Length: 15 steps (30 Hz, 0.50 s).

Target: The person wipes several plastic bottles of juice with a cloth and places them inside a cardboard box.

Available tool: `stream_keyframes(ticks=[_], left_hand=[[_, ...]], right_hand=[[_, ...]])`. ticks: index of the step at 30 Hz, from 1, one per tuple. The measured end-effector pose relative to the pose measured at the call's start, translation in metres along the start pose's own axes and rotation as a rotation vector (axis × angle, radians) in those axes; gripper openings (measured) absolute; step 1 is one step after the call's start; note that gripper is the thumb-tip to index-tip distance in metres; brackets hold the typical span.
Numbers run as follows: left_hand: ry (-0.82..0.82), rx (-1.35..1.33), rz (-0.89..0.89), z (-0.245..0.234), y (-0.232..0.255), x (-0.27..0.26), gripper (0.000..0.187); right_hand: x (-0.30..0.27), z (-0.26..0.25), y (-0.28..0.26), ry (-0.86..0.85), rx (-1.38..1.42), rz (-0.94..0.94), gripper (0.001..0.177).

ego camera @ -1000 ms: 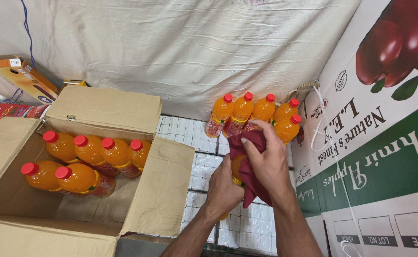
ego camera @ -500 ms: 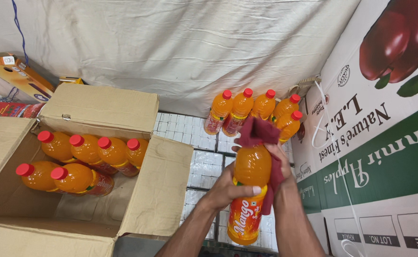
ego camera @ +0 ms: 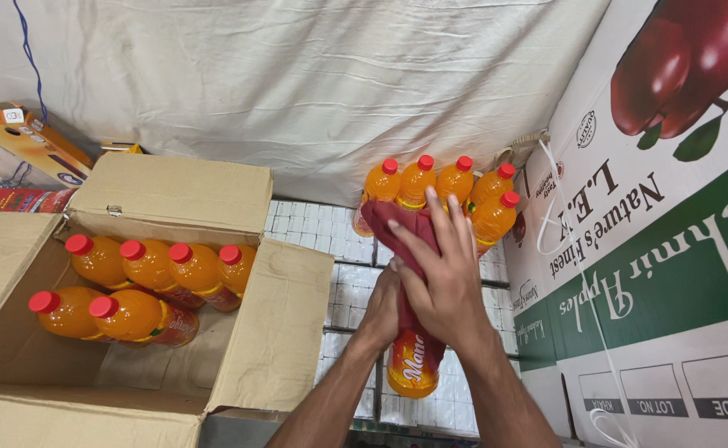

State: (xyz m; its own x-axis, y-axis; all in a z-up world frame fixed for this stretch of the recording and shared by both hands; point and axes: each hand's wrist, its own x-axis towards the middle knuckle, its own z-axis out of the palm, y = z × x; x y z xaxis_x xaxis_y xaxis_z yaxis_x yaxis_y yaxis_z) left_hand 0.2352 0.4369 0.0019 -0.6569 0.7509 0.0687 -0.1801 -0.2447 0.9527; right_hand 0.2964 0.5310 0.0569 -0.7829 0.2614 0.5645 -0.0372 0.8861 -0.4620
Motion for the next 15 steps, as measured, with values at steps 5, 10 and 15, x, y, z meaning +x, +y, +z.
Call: stream_keyframes(ticks=[5,10,15], left_hand=[[0.021,-0.122,-0.061,0.012,0.011,-0.005,0.066],[-0.039,-0.483,-0.161,-0.002,0.0,0.001,0.083],[0.055,-0.523,-0.141,-0.013,0.006,0.002,0.087]], right_hand=[[0.03,-0.002,0.021,-0.02,0.737,0.332,0.044],[-0.005,0.004,0.019,-0.036,0.988,0.856,0.081],[-0.044,0.006,-0.007,-0.221,0.602,0.658,0.058]])
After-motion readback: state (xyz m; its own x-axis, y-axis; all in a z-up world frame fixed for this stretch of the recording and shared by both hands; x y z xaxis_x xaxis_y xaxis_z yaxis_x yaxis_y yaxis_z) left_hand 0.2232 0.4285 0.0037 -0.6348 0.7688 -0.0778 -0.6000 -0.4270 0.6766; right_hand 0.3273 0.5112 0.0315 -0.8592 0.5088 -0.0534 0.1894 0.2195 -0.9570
